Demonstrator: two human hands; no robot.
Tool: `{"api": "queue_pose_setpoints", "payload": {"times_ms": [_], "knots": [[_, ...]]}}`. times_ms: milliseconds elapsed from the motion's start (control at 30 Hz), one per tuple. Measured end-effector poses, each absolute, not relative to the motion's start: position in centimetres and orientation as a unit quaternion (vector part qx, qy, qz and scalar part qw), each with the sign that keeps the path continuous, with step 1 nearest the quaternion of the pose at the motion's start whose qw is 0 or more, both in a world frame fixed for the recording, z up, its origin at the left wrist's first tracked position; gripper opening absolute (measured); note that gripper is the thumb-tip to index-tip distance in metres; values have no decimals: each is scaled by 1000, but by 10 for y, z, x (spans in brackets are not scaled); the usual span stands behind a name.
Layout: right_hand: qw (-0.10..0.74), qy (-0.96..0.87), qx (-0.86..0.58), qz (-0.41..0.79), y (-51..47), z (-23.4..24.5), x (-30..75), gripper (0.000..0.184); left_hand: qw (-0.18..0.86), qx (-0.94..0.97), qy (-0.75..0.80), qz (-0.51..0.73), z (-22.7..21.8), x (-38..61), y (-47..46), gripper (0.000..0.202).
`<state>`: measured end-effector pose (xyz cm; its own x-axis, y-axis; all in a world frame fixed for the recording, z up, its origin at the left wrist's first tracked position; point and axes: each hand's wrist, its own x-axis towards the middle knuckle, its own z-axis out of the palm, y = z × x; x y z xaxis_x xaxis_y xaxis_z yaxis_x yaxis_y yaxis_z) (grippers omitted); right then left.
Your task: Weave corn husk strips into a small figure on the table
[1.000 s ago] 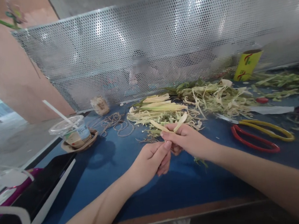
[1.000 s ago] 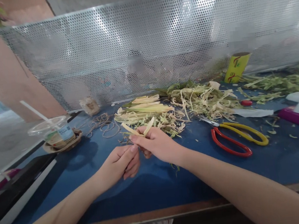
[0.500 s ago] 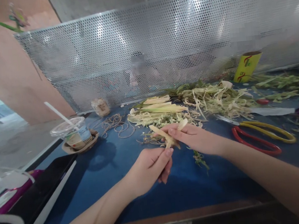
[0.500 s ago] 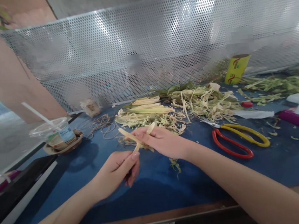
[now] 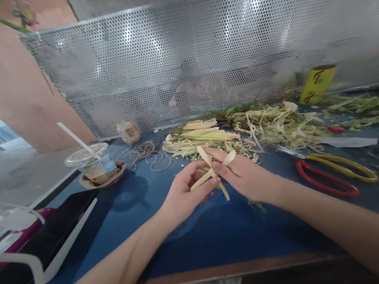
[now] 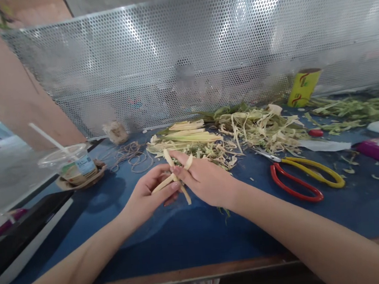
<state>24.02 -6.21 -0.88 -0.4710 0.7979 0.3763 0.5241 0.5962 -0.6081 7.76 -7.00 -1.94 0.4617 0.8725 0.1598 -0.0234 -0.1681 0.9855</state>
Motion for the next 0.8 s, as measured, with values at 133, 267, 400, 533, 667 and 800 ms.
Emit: {"api": "queue_pose_setpoints", "payload": {"times_ms": [133,267,400,533,667,800], "knots": [[275,-832,-459,148,-63,-8,244,30,576,643,300,406,-22,74,-66,23],[243,-853,-444,126,-64,-8,250,36,659,615,240,361,-23,70,-61,29],[203,-851,-444,194,-63,-4,249,43,698,582,257,328,-24,70,-60,26],[236,-825,-381,344,-61,3,241,41,652,584,302,379,-25,74,-62,23],[292,-798,-349,395,-61,4,237,38,641,580,314,393,-21,74,-65,16],[306,-775,-356,423,-64,1,236,40,666,551,316,391,-18,73,-67,15]]}}
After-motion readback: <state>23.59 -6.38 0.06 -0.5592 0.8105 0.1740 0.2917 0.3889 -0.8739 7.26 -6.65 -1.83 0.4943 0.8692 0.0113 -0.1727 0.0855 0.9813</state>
